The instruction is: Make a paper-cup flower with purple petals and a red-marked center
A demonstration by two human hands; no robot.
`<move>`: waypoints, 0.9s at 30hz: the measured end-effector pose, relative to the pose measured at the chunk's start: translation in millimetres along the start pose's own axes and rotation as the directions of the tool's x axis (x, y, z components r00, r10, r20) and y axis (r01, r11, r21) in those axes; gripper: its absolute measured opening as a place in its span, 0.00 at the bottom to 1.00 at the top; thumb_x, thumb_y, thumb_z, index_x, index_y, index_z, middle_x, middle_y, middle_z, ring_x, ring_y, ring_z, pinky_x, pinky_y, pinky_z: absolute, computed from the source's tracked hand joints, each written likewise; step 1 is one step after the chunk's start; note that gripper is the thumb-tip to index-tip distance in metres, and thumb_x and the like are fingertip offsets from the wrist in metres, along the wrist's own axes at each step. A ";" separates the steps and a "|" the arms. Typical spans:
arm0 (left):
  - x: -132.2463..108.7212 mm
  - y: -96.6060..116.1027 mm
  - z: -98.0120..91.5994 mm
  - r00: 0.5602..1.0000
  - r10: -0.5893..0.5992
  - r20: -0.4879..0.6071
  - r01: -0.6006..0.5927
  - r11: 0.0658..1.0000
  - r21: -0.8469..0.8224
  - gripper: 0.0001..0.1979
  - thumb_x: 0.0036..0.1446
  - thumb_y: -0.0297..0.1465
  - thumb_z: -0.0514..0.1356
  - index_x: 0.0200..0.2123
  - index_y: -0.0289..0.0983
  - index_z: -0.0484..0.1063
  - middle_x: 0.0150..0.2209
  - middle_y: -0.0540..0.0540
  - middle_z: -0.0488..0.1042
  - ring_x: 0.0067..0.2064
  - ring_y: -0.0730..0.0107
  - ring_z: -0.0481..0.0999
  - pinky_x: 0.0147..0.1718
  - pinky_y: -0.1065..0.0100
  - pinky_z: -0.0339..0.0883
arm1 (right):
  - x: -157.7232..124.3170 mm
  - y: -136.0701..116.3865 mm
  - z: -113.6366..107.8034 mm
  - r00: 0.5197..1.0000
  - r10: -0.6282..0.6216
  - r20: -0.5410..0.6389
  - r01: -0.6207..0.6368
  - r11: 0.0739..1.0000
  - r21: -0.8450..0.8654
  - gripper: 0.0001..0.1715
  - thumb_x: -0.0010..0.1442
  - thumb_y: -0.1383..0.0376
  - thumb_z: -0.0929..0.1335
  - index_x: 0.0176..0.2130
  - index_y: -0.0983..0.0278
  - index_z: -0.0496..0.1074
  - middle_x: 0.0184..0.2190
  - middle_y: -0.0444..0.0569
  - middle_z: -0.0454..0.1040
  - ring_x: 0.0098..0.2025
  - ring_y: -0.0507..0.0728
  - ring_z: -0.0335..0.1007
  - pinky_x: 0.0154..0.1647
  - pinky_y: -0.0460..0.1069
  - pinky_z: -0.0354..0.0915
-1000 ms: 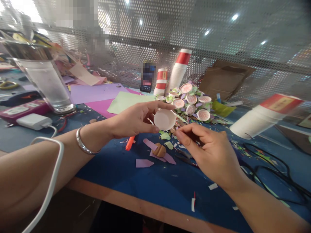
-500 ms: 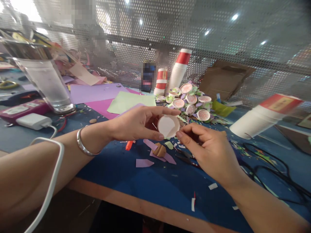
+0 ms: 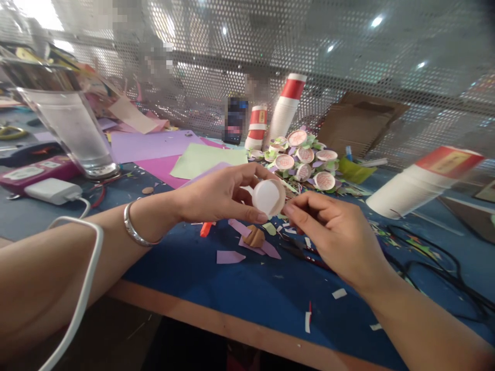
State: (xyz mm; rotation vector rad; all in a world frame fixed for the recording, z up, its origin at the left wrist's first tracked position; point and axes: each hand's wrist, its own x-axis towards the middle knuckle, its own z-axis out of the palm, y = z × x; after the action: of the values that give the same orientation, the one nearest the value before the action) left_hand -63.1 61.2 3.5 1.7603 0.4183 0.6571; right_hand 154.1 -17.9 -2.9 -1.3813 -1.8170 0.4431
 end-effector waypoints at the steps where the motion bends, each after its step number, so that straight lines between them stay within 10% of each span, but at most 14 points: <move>1: 0.5 -0.9 -0.6 0.999 -0.002 -0.047 0.002 1.000 0.000 0.23 0.52 0.24 0.70 0.50 0.34 0.68 0.48 0.42 0.77 0.45 0.65 0.79 0.45 0.62 0.75 | 0.8 1.6 -1.7 1.000 -0.001 -0.020 0.001 1.000 -0.012 0.13 0.66 0.58 0.69 0.31 0.61 0.76 0.22 0.41 0.71 0.23 0.50 0.62 0.24 0.46 0.58; 10: 5.4 -4.3 -6.1 0.894 -0.073 -0.443 0.034 0.995 -0.095 0.24 0.44 0.22 0.73 0.42 0.35 0.66 0.38 0.47 0.77 0.40 0.67 0.79 0.37 0.65 0.75 | 11.4 22.4 -27.1 0.997 0.035 -0.067 -0.047 0.982 -0.184 0.20 0.66 0.50 0.67 0.30 0.60 0.75 0.18 0.40 0.66 0.19 0.50 0.56 0.21 0.48 0.53; 16: 2.5 -1.2 -2.6 0.926 -0.135 -0.352 0.055 0.972 -0.228 0.29 0.49 0.20 0.70 0.52 0.38 0.64 0.37 0.50 0.77 0.38 0.65 0.82 0.37 0.65 0.74 | 5.6 14.2 -44.2 0.879 0.224 0.421 -0.037 0.912 -0.408 0.21 0.66 0.47 0.65 0.34 0.59 0.76 0.26 0.44 0.74 0.26 0.53 0.65 0.27 0.50 0.58; 27: 1.0 3.8 -1.5 0.964 -0.237 -0.121 0.129 0.814 -0.567 0.25 0.54 0.19 0.66 0.54 0.40 0.66 0.40 0.47 0.79 0.42 0.65 0.84 0.45 0.67 0.74 | -11.7 21.9 -52.6 0.732 0.339 0.591 -0.006 0.871 -0.492 0.11 0.66 0.58 0.65 0.33 0.60 0.70 0.34 0.47 0.74 0.35 0.57 0.70 0.36 0.53 0.62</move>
State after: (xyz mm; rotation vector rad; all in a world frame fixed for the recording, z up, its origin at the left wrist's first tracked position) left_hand -63.5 61.8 7.7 1.0897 0.4630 0.7204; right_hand 209.2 -30.7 10.4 -1.9082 -2.5003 0.7070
